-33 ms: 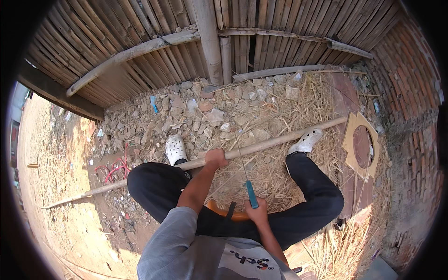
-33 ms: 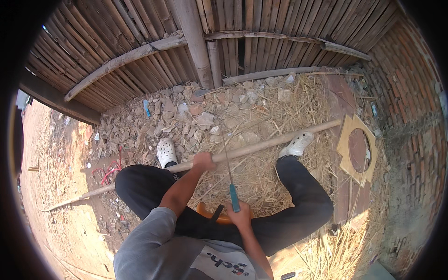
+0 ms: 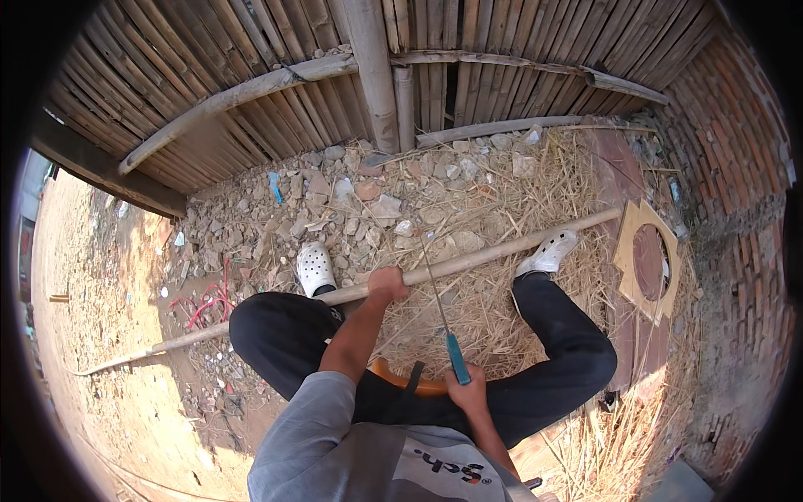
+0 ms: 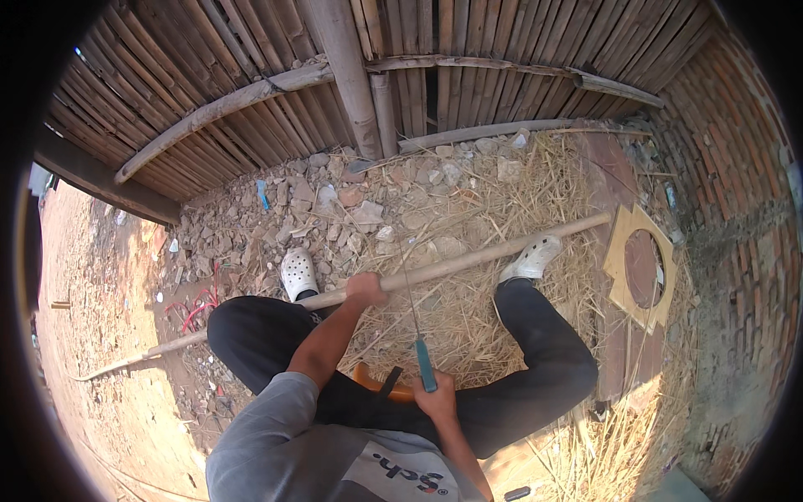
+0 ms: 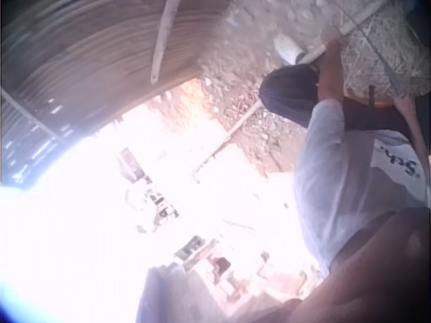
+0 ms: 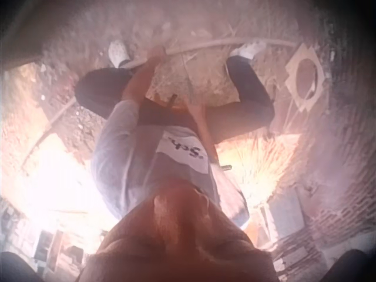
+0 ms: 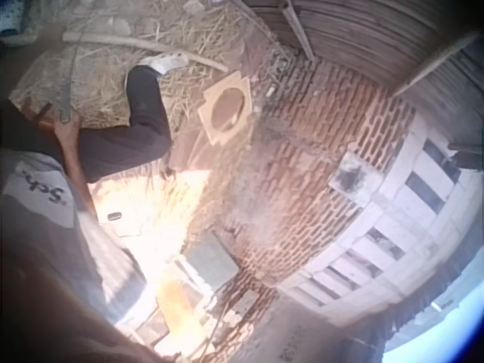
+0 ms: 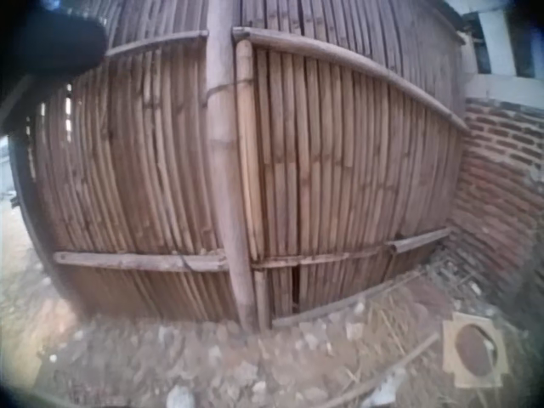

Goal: The person sits on a small stool and uses a hand saw to cut a long bamboo pole that is held between their legs. They repeatedly saw back and forth, repositioning the pole as needed, and eventually separate a segment of the bamboo.

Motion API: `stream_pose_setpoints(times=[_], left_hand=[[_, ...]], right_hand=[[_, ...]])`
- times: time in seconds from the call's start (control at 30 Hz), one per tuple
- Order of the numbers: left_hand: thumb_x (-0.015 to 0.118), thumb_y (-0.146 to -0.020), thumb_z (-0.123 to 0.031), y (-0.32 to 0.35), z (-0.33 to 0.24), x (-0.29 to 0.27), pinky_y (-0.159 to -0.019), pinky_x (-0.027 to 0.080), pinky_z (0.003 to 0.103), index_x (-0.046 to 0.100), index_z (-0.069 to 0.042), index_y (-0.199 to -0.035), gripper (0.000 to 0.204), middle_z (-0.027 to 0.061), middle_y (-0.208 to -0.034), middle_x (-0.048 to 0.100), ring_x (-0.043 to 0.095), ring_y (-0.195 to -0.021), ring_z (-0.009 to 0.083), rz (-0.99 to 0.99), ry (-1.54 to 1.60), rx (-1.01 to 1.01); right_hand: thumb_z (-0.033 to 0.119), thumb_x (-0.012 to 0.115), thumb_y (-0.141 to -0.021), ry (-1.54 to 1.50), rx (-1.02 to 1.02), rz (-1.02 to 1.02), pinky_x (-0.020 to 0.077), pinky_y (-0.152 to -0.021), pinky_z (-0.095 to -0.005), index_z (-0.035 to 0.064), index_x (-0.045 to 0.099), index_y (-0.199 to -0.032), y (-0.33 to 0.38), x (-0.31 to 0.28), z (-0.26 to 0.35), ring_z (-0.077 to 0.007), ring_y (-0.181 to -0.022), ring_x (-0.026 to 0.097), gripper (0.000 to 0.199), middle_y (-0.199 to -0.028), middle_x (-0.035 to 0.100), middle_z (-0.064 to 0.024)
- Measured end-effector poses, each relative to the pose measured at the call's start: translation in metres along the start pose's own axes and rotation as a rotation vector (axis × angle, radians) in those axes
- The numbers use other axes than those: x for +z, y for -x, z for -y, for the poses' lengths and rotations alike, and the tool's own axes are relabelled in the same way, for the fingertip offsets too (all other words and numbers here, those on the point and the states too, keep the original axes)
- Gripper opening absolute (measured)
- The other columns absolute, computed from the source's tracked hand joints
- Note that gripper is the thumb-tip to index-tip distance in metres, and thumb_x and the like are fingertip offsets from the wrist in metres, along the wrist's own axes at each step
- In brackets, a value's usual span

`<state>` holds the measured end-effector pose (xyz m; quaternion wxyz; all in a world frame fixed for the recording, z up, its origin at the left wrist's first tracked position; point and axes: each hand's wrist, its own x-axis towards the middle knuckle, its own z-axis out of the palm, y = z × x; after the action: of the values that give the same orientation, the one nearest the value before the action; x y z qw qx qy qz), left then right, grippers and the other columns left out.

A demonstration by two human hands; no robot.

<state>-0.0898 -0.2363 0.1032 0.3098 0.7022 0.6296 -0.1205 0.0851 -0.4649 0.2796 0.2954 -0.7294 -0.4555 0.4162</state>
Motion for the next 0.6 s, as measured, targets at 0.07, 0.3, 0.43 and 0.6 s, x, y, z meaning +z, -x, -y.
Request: stream_pose_setpoints(times=[0.07,0.3,0.43,0.6], left_hand=[[0.066,-0.069,-0.029,0.008,-0.004,-0.008,-0.082,0.055,0.039,0.072,-0.008,-0.099,0.037,0.014,-0.101,0.071,0.069,-0.094,0.0291,-0.006,-0.002,0.006],[0.067,-0.07,-0.032,0.022,-0.036,-0.051,-0.082,0.055,0.039,0.071,-0.009,-0.101,0.039,0.0134,-0.103,0.07,0.069,-0.093,0.0286,0.019,-0.061,0.012],[0.068,-0.069,-0.033,0.04,-0.038,-0.025,-0.081,0.055,0.039,0.072,-0.009,-0.1,0.04,0.0136,-0.1,0.071,0.069,-0.092,0.0287,-0.017,-0.033,-0.006],[0.068,-0.069,-0.034,0.018,-0.04,-0.005,-0.081,0.055,0.038,0.072,-0.008,-0.099,0.04,0.0139,-0.099,0.071,0.069,-0.092,0.0284,-0.043,-0.028,0.027]], right_hand=[[0.007,0.064,-0.074,-0.042,0.009,-0.017,0.0395,-0.048,-0.0279,-0.0007,0.054,-0.063,0.034,-0.021,0.006,-0.0069,-0.05,0.045,0.017,-0.052,0.048,-0.0023],[0.009,0.062,-0.077,-0.113,0.014,-0.067,0.0359,-0.046,-0.0294,-0.0005,0.049,-0.06,-0.021,-0.002,-0.003,-0.0059,-0.05,0.042,0.023,-0.05,0.044,-0.0014],[0.008,0.064,-0.074,-0.037,-0.008,0.0,0.0383,-0.046,-0.0292,-0.0002,0.05,-0.059,0.059,-0.056,0.026,-0.0059,-0.049,0.045,0.022,-0.049,0.045,-0.0033],[0.007,0.062,-0.073,-0.058,-0.012,-0.034,0.0386,-0.046,-0.0305,-0.0005,0.05,-0.058,0.018,-0.03,-0.012,-0.0084,-0.047,0.045,0.021,-0.048,0.046,-0.0054]])
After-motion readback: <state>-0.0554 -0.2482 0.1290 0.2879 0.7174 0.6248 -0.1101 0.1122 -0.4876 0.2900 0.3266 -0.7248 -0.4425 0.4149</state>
